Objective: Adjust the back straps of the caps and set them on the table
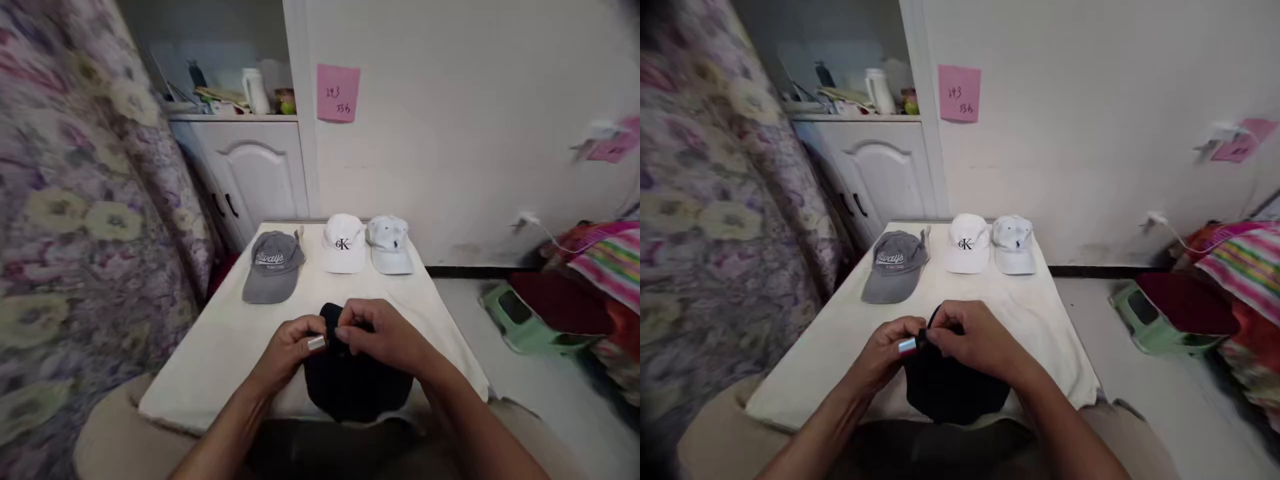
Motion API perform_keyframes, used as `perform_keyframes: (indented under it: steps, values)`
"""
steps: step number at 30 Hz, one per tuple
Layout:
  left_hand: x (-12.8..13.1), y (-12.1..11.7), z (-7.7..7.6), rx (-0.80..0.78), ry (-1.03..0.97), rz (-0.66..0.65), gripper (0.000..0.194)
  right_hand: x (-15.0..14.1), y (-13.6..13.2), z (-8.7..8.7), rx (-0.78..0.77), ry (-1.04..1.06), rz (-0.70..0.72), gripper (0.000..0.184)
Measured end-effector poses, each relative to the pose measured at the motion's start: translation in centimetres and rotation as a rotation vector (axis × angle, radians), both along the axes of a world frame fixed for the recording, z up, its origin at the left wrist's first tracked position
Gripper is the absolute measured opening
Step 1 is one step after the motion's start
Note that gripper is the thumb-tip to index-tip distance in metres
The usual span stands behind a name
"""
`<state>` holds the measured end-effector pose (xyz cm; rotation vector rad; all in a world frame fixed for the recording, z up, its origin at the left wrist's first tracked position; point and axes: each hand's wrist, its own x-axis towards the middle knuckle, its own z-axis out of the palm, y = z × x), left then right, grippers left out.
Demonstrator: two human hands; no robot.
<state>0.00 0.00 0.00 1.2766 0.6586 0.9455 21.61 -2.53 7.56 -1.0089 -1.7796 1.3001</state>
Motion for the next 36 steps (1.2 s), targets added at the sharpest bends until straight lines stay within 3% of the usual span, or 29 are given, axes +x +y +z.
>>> perform_keyframes:
  steps: [9, 23, 36]
  values:
    - [0.3, -0.2, 0.6, -0.065, -0.011, 0.031, 0.023, -0.3, 0.4, -0.4, -0.037, 0.006, 0.005, 0.011]
    - [0.3, 0.1, 0.0, -0.122, -0.024, 0.044, 0.019, -0.5, 1.0, -0.9, -0.053, 0.029, -0.031, 0.01]
    - [0.4, 0.2, -0.4, -0.106, -0.014, 0.068, 0.025, -0.6, 1.2, -1.5, -0.074, 0.035, 0.058, 0.01]
